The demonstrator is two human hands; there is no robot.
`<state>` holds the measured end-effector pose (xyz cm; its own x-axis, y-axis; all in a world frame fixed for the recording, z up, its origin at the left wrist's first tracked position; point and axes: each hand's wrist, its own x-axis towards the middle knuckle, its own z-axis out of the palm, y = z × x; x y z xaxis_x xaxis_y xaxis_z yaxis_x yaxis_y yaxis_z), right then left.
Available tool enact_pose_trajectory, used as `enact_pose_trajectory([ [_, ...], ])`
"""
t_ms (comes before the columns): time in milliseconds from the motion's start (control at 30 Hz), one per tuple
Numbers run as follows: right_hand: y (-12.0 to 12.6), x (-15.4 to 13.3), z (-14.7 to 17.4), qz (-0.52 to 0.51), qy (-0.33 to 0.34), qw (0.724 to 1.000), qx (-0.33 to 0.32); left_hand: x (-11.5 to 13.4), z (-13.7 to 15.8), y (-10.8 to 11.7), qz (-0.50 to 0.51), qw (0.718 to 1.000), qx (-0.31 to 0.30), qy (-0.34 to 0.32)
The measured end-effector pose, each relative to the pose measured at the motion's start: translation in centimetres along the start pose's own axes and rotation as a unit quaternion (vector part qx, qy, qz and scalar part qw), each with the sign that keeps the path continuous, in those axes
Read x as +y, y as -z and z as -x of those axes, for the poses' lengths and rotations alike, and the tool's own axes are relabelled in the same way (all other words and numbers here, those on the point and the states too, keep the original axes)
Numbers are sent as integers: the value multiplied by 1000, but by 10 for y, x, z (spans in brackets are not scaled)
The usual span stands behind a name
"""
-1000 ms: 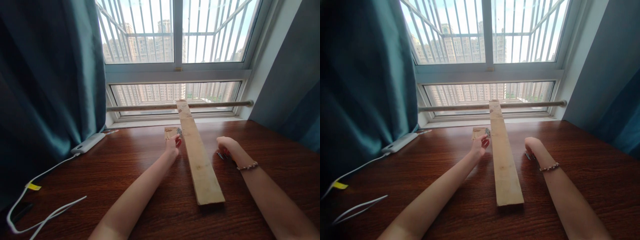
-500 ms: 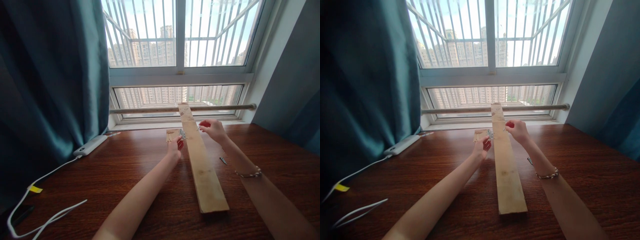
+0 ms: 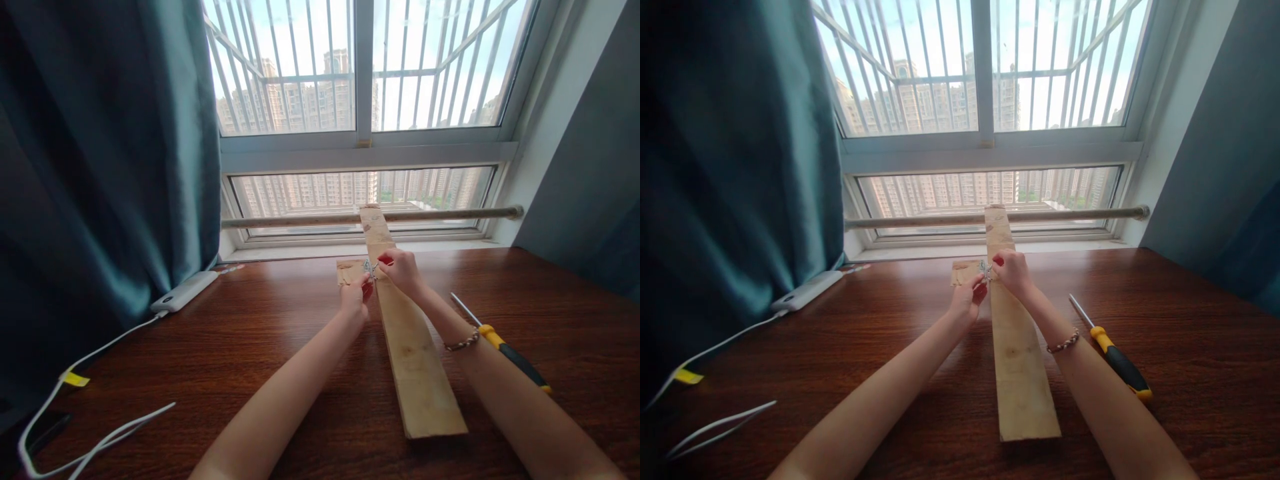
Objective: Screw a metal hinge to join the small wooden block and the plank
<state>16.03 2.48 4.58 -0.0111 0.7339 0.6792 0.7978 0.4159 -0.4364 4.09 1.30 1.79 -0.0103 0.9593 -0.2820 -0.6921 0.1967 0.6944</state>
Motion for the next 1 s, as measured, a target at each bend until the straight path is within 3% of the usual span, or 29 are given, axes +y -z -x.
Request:
enact_pose_trajectory([
  [267, 2, 1, 0, 21, 21, 999, 15, -4, 2, -3, -1, 1000, 10, -3],
  [1000, -6, -1, 7, 78, 60, 994, -42, -5, 8, 0, -20, 1000, 4, 6],
])
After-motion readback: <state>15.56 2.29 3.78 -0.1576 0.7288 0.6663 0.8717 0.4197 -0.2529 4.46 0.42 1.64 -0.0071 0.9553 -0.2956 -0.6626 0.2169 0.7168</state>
